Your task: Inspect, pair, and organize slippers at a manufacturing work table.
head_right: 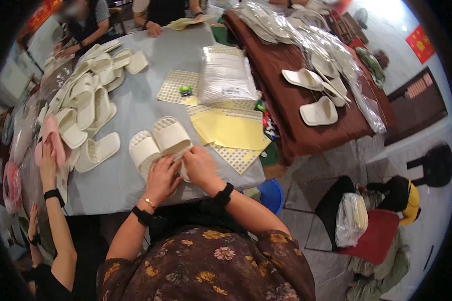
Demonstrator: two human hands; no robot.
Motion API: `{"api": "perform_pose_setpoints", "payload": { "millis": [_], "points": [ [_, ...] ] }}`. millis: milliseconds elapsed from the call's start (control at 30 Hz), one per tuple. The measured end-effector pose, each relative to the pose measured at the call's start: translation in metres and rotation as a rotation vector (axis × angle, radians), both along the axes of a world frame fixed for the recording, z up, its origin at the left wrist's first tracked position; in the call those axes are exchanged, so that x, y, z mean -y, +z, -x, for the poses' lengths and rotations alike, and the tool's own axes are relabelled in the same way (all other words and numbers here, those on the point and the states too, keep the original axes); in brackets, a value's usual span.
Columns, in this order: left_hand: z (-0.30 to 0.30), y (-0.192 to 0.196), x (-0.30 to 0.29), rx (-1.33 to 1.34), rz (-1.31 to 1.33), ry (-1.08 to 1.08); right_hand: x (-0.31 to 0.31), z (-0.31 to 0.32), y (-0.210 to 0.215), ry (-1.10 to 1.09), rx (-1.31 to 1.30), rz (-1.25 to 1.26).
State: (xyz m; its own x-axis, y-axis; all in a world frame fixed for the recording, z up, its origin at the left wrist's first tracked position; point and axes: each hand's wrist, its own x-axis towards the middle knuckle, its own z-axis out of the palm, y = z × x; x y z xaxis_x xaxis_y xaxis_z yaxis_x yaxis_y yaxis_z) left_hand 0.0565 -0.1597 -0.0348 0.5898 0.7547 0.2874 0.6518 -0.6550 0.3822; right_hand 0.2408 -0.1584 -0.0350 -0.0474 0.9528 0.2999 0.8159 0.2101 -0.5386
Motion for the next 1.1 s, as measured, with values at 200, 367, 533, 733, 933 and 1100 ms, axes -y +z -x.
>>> {"api": "perform_pose_setpoints", "payload": {
  "millis": [200, 367, 533, 733, 933, 1100],
  "points": [
    [0.002, -0.001, 0.001, 0.0, 0.036, 0.007, -0.009, 0.006, 0.003, -0.091, -0.007, 0.168],
    [0.0, -0.001, 0.001, -0.006, 0.014, 0.004, -0.018, 0.012, -0.001, -0.116, 0.031, 0.214],
    [0.004, 0.001, 0.001, 0.0, 0.007, -0.005, -0.019, 0.012, -0.007, -0.062, 0.086, 0.174],
    [0.009, 0.002, 0.003, 0.025, 0.012, -0.023, -0.018, -0.011, 0.0, -0.011, -0.217, 0.277],
    [0.011, 0.004, 0.004, 0.023, 0.004, -0.018, -0.023, -0.017, 0.013, 0.005, -0.373, 0.421],
    [0.01, 0.003, 0.004, 0.035, -0.018, -0.007, -0.025, -0.006, 0.011, -0.064, -0.283, 0.405]
  ]
}}
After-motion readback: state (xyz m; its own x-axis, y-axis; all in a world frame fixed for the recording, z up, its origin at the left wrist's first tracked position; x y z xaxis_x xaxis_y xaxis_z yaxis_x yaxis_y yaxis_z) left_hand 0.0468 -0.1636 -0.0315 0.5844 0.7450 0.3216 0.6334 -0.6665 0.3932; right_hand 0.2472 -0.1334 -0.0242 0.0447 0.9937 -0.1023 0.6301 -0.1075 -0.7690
